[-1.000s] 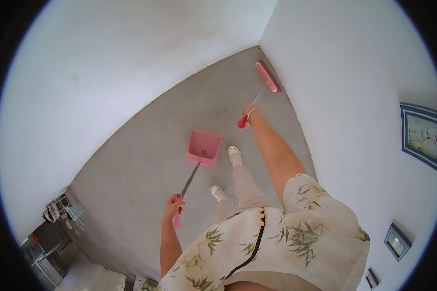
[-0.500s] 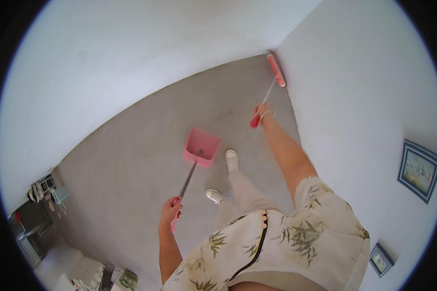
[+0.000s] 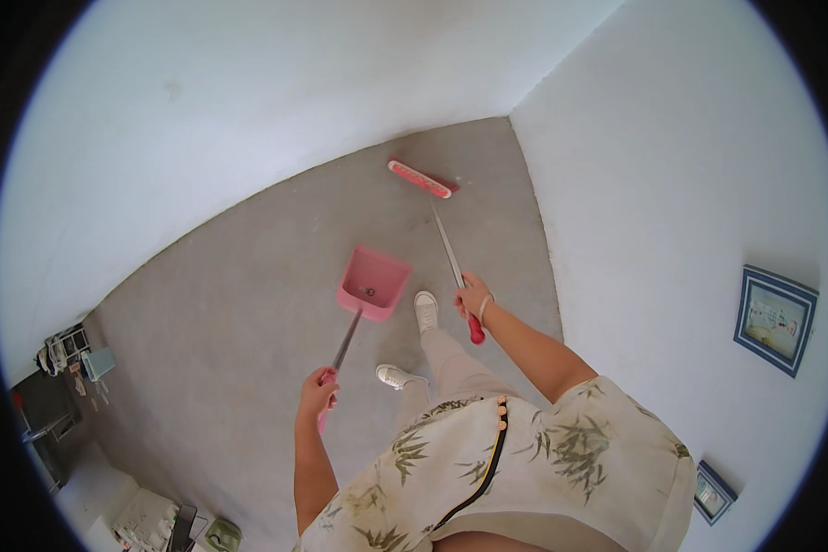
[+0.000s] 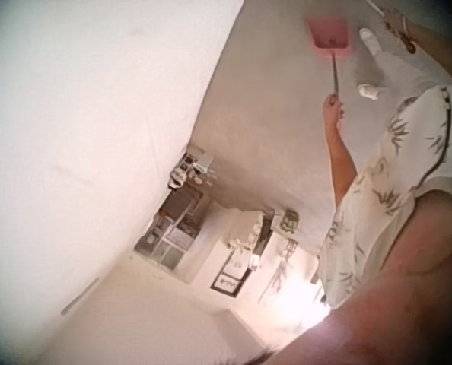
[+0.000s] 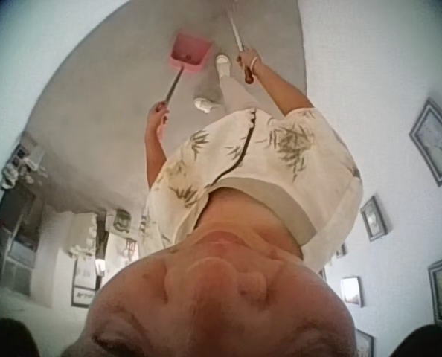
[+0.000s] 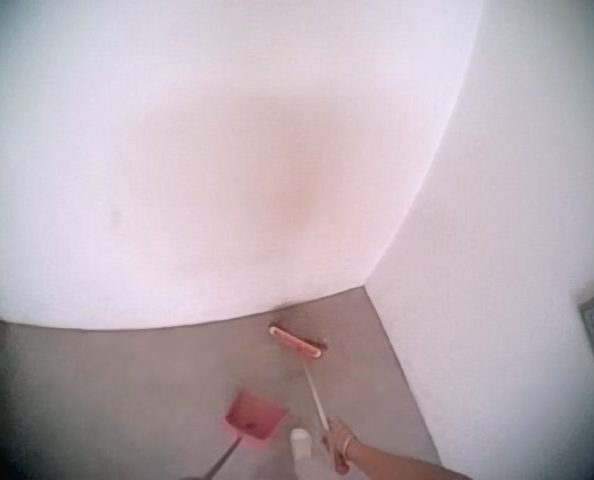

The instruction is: The person sweeps the floor with a broom and collects debris into a dustpan. They move across the room, sweeping different areas and gathering the dirt into the dustpan.

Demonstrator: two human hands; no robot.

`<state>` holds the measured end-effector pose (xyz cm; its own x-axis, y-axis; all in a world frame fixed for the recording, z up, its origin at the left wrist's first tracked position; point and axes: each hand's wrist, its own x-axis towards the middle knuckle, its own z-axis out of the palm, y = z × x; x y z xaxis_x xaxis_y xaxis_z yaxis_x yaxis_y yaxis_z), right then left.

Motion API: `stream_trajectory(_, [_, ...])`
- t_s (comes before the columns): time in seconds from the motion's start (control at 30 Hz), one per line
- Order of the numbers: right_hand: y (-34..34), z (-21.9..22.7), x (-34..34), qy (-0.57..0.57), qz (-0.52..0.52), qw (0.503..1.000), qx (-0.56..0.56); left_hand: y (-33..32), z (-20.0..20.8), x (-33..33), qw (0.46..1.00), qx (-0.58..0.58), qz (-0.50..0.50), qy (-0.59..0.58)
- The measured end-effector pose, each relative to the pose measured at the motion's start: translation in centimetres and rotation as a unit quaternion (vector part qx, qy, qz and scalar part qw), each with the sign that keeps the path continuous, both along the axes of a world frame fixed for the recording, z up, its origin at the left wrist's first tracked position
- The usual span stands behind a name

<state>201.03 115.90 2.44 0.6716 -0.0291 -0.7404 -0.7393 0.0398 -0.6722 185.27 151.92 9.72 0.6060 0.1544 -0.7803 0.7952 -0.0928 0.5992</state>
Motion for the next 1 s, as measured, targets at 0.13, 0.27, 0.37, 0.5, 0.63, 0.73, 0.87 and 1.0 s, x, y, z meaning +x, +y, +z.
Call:
stream_trajectory(0.13, [-1.7, 1.3, -2.7, -0.003, -0.028, 0.999, -0.025, -0.2, -1.5, 0.0, 1.000, 0.003, -0.002, -0.005])
stream_trajectory(0.27, [-2.1, -1.1, 2.4, -0.078, -0.055, 0.990, -0.100, -0.9, -1.4, 0.3, 1.000, 0.012, -0.001, 0.008])
stream_trajectory(0.37, [-4.1, -4.9, 11.2, -0.110, -0.102, 0.981, -0.119, -0.6, -1.9, 0.1, 1.000, 0.005, 0.005, 0.015])
stream_trajectory(0.5, [-8.8, -9.8, 17.5, -0.034, -0.111, 0.984, -0.135, -1.3, -2.9, 0.7, 1.000, 0.010, -0.010, 0.008])
stream_trajectory(0.63, [-5.7, -10.0, 10.1, -0.024, -0.041, 0.977, -0.206, -0.8, -2.9, 0.0, 1.000, 0.015, 0.001, 0.017])
stream_trajectory(0.73, [-7.0, -11.8, 0.7, 0.004, -0.080, 0.983, -0.166, -1.2, -3.1, 0.6, 1.000, 0.015, -0.007, 0.006])
stream_trajectory(0.87, [-5.3, -10.2, -8.8, 0.063, -0.166, 0.981, -0.077, -1.0, -4.3, 0.8, 1.000, 0.004, -0.008, -0.004])
stream_trajectory(1.0, [-6.9, -5.4, -13.2, 0.069, -0.234, 0.970, -0.007, -0.4, -4.5, 0.5, 1.000, 0.003, -0.021, -0.009])
